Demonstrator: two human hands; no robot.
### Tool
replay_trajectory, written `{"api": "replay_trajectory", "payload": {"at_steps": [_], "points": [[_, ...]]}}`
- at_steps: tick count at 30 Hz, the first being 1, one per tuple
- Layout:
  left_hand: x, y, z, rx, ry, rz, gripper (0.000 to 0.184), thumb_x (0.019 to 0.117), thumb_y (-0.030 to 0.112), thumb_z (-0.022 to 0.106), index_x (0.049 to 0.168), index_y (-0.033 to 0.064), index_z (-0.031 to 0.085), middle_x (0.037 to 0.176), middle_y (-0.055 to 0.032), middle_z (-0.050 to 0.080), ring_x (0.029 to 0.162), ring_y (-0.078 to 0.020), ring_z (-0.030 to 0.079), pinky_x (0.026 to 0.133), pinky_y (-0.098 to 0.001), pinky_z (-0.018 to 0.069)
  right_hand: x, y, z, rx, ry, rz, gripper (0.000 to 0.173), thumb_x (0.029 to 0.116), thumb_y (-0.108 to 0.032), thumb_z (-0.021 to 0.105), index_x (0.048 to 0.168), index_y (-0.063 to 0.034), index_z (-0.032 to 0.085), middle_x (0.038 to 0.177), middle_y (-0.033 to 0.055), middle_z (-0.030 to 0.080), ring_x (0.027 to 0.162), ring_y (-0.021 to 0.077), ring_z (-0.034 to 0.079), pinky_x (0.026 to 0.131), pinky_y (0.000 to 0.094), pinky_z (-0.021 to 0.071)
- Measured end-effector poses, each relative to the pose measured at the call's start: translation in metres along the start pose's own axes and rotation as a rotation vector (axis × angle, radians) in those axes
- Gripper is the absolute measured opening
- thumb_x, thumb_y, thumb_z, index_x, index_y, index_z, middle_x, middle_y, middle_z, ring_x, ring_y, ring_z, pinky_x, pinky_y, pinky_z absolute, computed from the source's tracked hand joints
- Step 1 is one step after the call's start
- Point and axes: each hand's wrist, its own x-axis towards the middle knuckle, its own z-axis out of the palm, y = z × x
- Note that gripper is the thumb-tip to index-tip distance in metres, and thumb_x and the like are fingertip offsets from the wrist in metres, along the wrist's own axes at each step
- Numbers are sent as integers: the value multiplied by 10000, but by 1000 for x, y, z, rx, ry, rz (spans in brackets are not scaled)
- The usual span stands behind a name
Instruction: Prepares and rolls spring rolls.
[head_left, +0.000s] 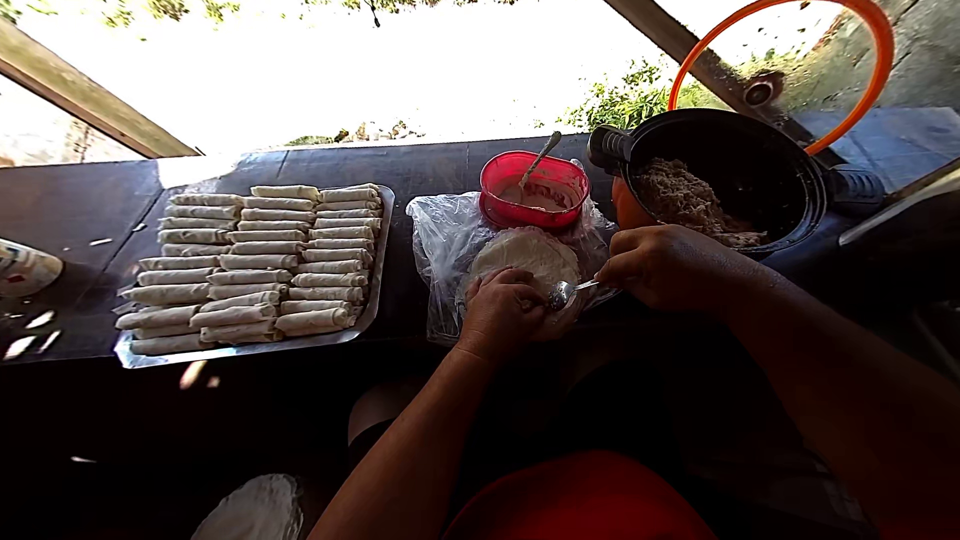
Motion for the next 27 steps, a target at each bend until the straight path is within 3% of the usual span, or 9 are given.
{"api": "replay_trajectory", "payload": {"at_steps": [8, 13, 16, 22, 24, 27], "points": [[-1, -1, 0, -13, 13, 15, 116, 878, 405, 706, 907, 334, 792, 1344, 87, 669, 1413, -183, 481, 1149, -619, 315, -5, 5, -13, -35, -27, 25, 204, 965, -210, 607, 998, -247, 805, 827, -46, 602, 757, 107, 614, 622, 333, 538], [-2, 0, 0, -58, 9, 27, 245, 854, 403, 687, 1079, 362, 773, 1343, 81, 658, 1423, -197, 464, 1150, -652, 300, -5, 4, -14, -38, -38, 46, 190, 958, -203, 612, 983, -248, 795, 841, -51, 615, 768, 103, 620, 630, 336, 543], [0, 5, 4, -43, -1, 5, 202, 876, 506, 698, 1028, 407, 787, 1340, 68, 651, 1418, -201, 456, 1168, -652, 257, -4, 6, -14, -41, -44, 46, 185, 963, -209, 613, 990, -245, 793, 848, -52, 621, 777, 104, 625, 638, 339, 546], [1, 9, 6, -9, -1, -1, 120, 884, 406, 671, 913, 360, 778, 1366, 60, 632, 1432, -204, 442, 1167, -676, 243, -5, 3, -19, -63, -69, 83, 169, 961, -215, 627, 981, -251, 790, 839, -56, 626, 768, 100, 631, 644, 340, 551], [0, 5, 7, -16, 13, 12, 118, 879, 392, 667, 917, 350, 770, 1366, 65, 636, 1440, -196, 437, 1170, -662, 258, -5, 2, -19, -76, -68, 97, 161, 966, -227, 631, 991, -249, 788, 842, -52, 638, 769, 104, 640, 649, 344, 556], [-3, -2, 9, -59, 33, 42, 183, 864, 390, 684, 1022, 357, 769, 1382, 66, 631, 1456, -198, 421, 1183, -650, 254, -5, 1, -18, -93, -72, 131, 163, 975, -243, 626, 1005, -246, 786, 821, -49, 639, 744, 115, 644, 635, 359, 555]]}}
